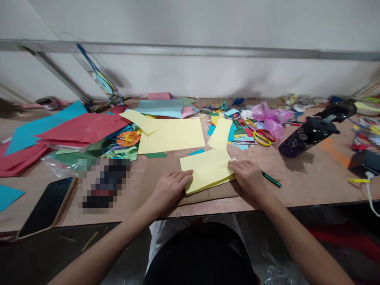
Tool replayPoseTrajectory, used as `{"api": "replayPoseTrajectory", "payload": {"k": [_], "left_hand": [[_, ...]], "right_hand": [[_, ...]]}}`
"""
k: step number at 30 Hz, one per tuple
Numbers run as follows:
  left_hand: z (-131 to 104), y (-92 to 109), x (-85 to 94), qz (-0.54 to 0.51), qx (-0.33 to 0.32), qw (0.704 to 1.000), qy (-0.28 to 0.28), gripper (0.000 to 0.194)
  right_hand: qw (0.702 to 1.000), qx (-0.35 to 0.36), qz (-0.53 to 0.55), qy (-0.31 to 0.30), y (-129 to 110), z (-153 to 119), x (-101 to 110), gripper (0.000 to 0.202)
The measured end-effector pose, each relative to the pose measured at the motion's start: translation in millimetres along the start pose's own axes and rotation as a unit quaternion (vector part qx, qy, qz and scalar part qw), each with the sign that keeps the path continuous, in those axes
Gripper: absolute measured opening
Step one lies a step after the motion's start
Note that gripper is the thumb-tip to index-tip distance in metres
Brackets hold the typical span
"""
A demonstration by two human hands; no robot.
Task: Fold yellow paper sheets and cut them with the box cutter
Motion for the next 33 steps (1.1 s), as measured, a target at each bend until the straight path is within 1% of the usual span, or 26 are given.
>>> {"api": "replayPoseTrajectory", "payload": {"k": [3, 6, 9, 13, 16, 20, 24, 28, 30, 33], "left_hand": [[-1.2, -2.8, 2.8, 0.002, -0.006, 1.0, 0.001, 0.038], [-3.1, -3.7, 7.0, 0.004, -0.01, 1.0, -0.017, 0.048], [-6.5, -5.0, 8.9, -0.001, 0.0, 0.999, -0.035, 0.047], [-11.5, -8.1, 6.3, -0.008, 0.007, 0.999, -0.041, 0.05], [-14.4, -9.6, 3.4, -0.008, 0.001, 0.999, -0.033, 0.049], [-17.7, -9.7, 0.1, -0.002, -0.025, 1.0, -0.003, 0.039], [-21.6, -9.7, -2.5, -0.001, -0.049, 0.999, 0.019, 0.036], [-22.4, -8.3, -2.7, 0.005, -0.047, 0.999, 0.027, 0.044], [-20.7, -6.8, -2.1, 0.011, -0.04, 0.999, 0.022, 0.049], [-17.0, -4.0, -1.3, 0.016, -0.042, 0.999, 0.013, 0.05]], "right_hand": [[1.0, 0.021, -0.006, -0.002, -1.2, -3.7, 1.7, 0.036], [0.999, 0.037, -0.004, -0.006, -1.3, -7.4, 2.8, 0.038], [0.999, 0.03, 0.01, -0.019, -1.8, -10.3, 4.5, 0.038], [0.999, 0.026, 0.019, -0.023, -3.8, -14.5, 6.5, 0.038], [0.999, 0.042, 0.012, -0.012, -5.5, -18.0, 6.4, 0.038], [0.998, 0.067, -0.014, 0.002, -7.9, -19.8, 5.4, 0.037], [0.998, 0.057, -0.007, 0.003, -9.6, -18.4, 5.3, 0.037], [0.999, 0.033, -0.003, 0.001, -10.3, -17.7, 4.8, 0.037], [0.999, 0.03, -0.011, -0.001, -10.6, -18.1, 4.4, 0.037], [1.0, 0.025, -0.011, -0.005, -11.0, -19.1, 4.0, 0.036]]}}
Point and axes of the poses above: each hand's wrist, its own z-axis towards the middle knuckle, its own x-axis out of the back of the hand, y = z × x, the point moved 1 cm from there along z, towards the middle knuckle, and after that the axes turned 11 degrees about y, right-handed, at the moved point
